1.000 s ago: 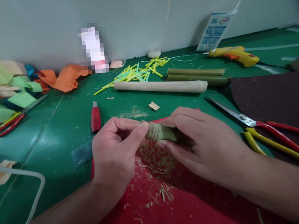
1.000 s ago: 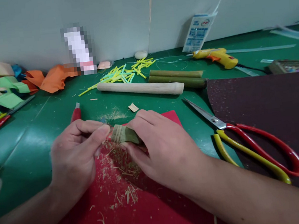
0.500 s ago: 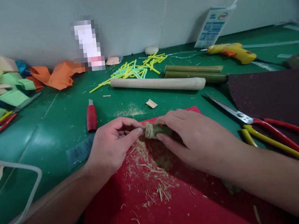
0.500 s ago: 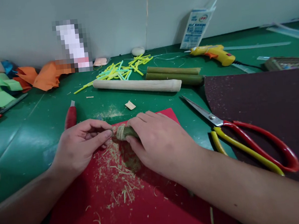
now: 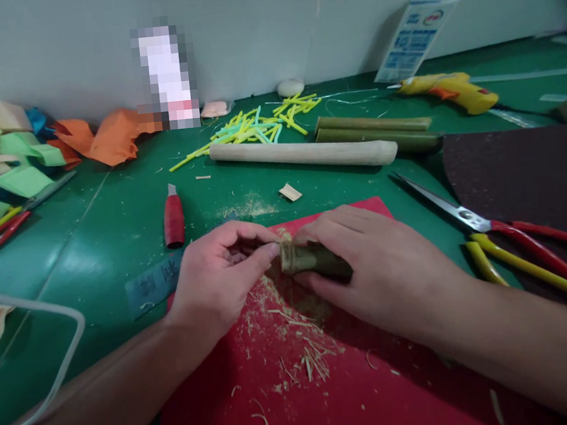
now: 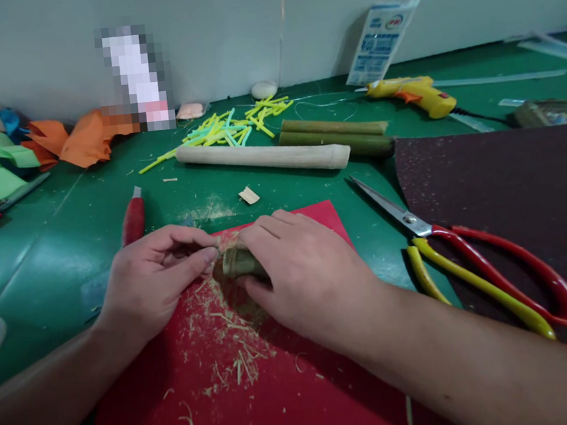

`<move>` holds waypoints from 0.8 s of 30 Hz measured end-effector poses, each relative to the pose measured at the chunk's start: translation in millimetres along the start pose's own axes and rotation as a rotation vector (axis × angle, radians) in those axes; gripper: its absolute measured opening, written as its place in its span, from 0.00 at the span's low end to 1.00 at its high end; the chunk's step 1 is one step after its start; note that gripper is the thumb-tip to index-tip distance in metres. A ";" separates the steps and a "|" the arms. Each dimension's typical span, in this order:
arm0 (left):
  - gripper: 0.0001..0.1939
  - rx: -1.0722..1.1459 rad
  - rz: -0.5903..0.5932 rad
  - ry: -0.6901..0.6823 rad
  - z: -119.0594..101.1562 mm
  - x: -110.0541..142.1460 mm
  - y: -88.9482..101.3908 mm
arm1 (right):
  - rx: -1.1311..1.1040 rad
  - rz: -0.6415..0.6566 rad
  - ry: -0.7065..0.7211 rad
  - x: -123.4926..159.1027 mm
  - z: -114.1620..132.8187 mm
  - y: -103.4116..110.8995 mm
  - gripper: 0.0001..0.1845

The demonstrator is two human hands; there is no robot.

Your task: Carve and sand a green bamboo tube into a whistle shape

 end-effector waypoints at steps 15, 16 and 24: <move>0.06 -0.033 0.045 -0.045 -4.7 2.4 -6.3 | -0.021 -0.005 0.009 -0.1 -0.7 -0.5 0.06; 0.05 -0.079 0.042 -0.087 -8.9 3.0 -5.5 | -0.009 -0.001 0.012 -0.3 -0.6 -0.6 0.06; 0.04 -0.384 0.152 -0.411 -39.7 8.6 -9.8 | 0.031 -0.004 0.059 -1.1 2.0 1.1 0.07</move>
Point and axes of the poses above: each hand's wrist, its own x-axis away from the middle knuckle, its own y-axis out of the back of the hand, z = x × y, the point moved 10 cm from there along -x, towards the middle knuckle, and after that the axes turned 1 degree about z, right-handed, at the moved point
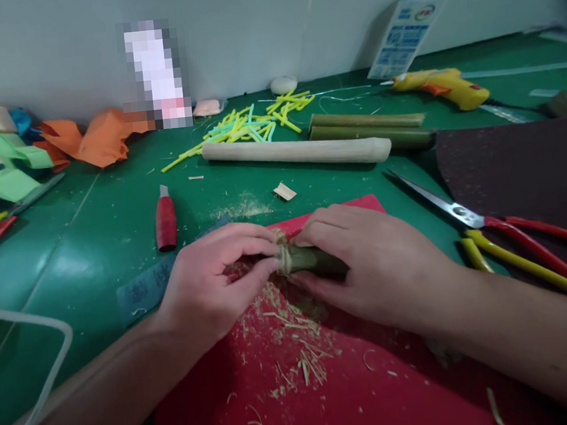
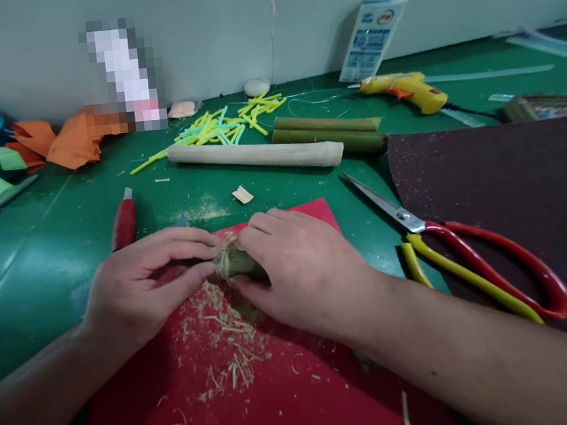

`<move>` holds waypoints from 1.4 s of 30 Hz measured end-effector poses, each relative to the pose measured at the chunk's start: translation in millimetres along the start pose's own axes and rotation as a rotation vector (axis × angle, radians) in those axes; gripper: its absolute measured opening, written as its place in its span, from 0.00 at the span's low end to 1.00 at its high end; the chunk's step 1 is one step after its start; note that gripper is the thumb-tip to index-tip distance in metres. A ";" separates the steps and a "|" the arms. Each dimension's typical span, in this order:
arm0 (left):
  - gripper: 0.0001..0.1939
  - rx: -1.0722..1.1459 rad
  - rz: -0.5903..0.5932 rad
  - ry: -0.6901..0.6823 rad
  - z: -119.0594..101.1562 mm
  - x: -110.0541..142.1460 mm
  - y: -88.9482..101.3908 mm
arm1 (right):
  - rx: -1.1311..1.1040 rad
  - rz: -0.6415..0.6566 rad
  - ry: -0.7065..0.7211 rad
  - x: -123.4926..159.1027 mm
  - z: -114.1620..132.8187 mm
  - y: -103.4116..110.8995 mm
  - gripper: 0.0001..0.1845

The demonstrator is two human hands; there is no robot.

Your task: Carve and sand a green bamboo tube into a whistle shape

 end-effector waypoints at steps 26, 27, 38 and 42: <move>0.08 -0.114 0.139 -0.214 -18.1 -8.2 -10.1 | -0.178 0.122 -0.011 -5.6 -10.1 -10.1 0.09; 0.08 -0.115 0.138 -0.210 -17.7 -8.5 -10.2 | -0.182 0.125 -0.013 -5.7 -10.5 -10.4 0.10; 0.06 -0.054 0.110 -0.119 -8.5 -10.5 -7.3 | -0.213 0.116 0.024 -6.3 -7.2 -9.4 0.09; 0.07 -0.010 0.082 -0.097 -4.6 -10.4 -3.0 | -0.189 0.117 0.010 -7.1 -9.1 -9.7 0.09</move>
Point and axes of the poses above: each hand's wrist, its own x-axis away from the middle knuckle, its own y-axis out of the back of the hand, z = x × y, the point moved 10 cm from there along -x, towards the middle knuckle, and after that the axes turned 1 degree about z, right-handed, at the moved point
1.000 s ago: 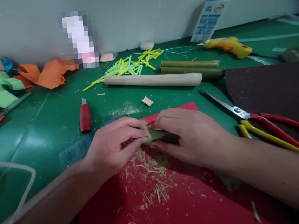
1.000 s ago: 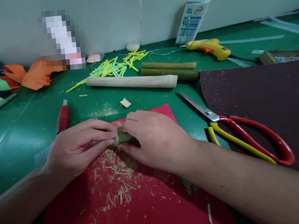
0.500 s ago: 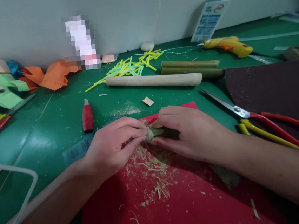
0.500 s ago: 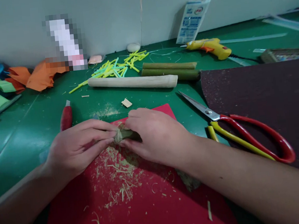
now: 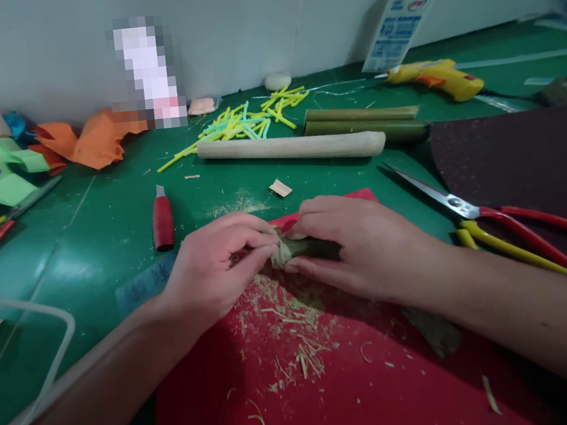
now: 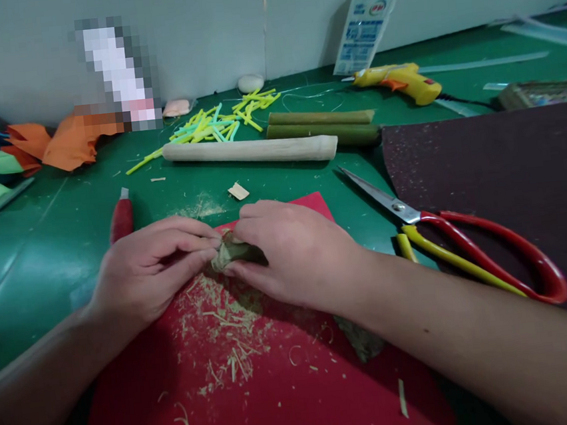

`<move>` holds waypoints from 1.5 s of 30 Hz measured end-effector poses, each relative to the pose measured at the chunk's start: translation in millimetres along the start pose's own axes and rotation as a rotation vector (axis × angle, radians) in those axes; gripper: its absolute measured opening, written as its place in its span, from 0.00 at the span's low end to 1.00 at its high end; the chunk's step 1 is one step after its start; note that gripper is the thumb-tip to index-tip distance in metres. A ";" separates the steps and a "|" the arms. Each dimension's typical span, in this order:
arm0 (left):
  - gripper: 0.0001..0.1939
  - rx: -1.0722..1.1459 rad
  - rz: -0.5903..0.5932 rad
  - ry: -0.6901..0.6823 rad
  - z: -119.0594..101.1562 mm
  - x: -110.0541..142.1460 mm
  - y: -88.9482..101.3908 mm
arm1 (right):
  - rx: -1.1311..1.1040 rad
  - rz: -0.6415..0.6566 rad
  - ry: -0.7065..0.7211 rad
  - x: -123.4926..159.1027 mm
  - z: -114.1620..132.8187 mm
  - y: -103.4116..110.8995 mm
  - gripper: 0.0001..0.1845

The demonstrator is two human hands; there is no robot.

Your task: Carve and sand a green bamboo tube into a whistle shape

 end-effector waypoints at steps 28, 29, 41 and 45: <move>0.06 -0.100 -0.037 -0.087 -3.9 1.3 4.8 | 0.230 -0.064 -0.027 1.7 1.1 -0.3 0.17; 0.06 -0.093 -0.043 -0.089 -3.5 0.5 4.9 | 0.235 -0.087 -0.011 2.3 2.8 1.7 0.16; 0.05 -0.059 -0.046 -0.083 -2.8 -0.7 1.9 | 0.246 -0.066 -0.044 1.6 2.5 -1.3 0.12; 0.04 -0.075 -0.064 -0.146 -7.3 -0.1 3.0 | 0.195 -0.063 -0.058 2.3 -0.9 -3.4 0.14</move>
Point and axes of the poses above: each hand's wrist, its own x-axis away from the middle knuckle, its own y-axis out of the back of the hand, z = x × y, the point moved 10 cm from there along -x, towards the middle knuckle, and after that the axes turned 1 degree about z, right-handed, at the moved point
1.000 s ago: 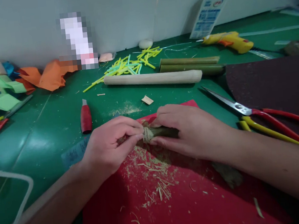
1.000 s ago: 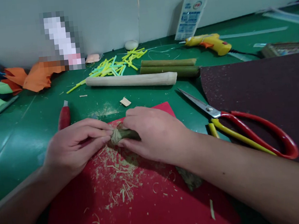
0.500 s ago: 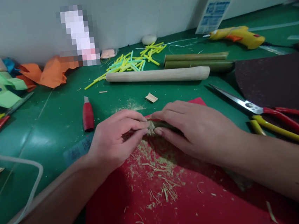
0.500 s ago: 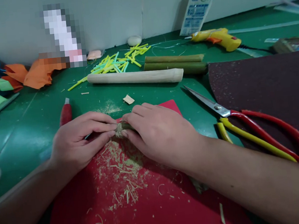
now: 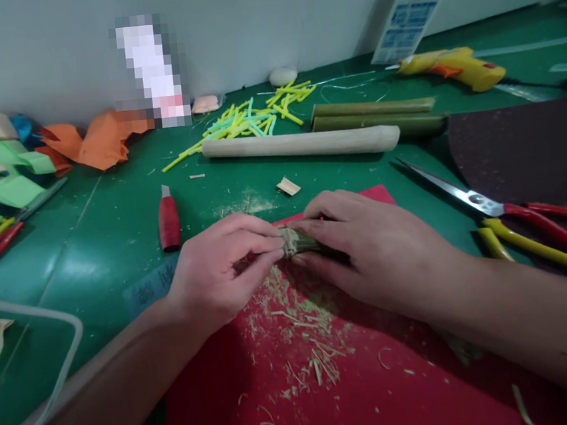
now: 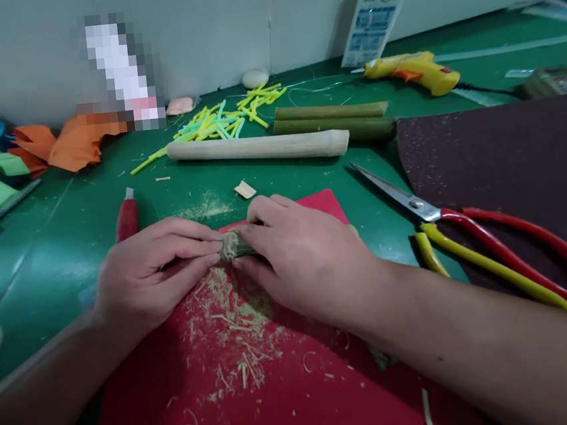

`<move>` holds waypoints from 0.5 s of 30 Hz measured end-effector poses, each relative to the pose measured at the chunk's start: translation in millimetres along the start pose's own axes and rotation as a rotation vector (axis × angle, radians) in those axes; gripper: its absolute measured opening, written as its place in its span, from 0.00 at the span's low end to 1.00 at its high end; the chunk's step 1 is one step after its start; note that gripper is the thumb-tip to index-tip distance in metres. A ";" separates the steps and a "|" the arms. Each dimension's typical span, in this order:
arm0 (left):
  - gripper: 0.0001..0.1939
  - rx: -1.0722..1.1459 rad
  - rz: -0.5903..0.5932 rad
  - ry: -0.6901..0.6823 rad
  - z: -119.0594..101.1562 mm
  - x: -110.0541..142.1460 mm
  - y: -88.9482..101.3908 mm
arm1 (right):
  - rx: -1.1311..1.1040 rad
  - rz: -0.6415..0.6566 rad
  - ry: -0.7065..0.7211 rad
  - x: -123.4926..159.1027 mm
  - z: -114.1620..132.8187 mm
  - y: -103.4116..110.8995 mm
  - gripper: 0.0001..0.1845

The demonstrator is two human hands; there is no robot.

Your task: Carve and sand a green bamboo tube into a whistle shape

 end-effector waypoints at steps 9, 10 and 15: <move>0.05 -0.002 0.005 -0.014 -3.3 -3.1 -2.6 | -0.103 0.029 0.007 -0.5 -5.1 -1.7 0.16; 0.05 -0.012 -0.001 -0.018 -3.6 -3.0 -2.1 | -0.113 0.038 -0.001 -0.9 -5.9 -2.1 0.16; 0.05 -0.007 0.001 -0.004 -2.5 -4.1 -3.4 | -0.107 0.046 -0.002 -1.8 -6.1 -1.6 0.18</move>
Point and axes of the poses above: each hand's wrist, its own x-axis away from the middle knuckle, its own y-axis out of the back of the hand, z = x × y, the point moved 10 cm from there along -x, towards the middle knuckle, and after that the axes turned 1 degree about z, right-handed, at the moved point
